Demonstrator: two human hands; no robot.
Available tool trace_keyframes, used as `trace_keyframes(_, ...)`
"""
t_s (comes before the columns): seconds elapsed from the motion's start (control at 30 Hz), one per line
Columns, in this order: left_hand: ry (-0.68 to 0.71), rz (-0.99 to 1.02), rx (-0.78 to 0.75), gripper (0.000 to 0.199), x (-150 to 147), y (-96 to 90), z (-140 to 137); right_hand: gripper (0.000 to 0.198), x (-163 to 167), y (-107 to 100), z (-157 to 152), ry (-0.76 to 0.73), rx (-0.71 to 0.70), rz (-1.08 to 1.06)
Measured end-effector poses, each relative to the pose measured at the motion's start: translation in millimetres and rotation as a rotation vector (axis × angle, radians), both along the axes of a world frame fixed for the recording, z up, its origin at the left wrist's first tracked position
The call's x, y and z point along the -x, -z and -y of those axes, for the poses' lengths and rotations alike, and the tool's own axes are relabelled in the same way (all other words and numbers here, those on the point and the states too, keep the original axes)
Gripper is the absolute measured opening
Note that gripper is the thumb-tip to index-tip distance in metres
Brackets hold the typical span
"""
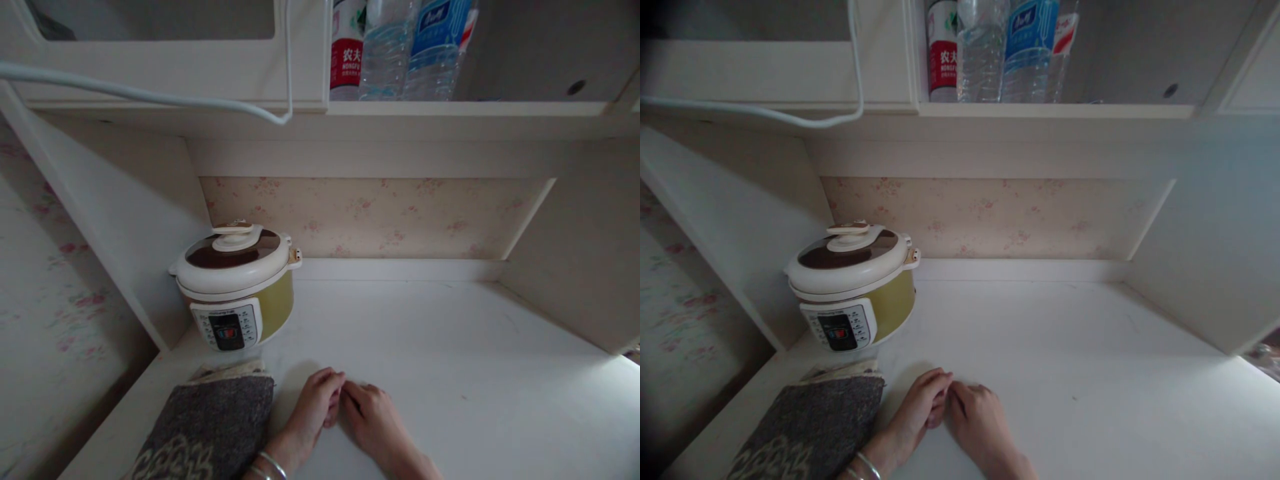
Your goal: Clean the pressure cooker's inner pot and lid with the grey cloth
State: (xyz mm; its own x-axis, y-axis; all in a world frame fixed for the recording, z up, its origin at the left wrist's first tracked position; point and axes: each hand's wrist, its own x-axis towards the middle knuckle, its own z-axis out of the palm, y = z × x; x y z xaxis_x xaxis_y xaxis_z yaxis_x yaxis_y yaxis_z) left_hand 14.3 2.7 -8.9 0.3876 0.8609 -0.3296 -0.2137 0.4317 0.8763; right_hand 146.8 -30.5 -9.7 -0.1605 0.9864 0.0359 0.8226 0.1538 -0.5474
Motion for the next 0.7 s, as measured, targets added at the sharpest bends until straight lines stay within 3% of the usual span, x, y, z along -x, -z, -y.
trace_keyframes(0.7, 0.018, -0.012, -0.002, 0.046, 0.1, -0.6, 0.8, 0.037, -0.8, 0.4, 1.8, -0.011, -0.011, -0.014)
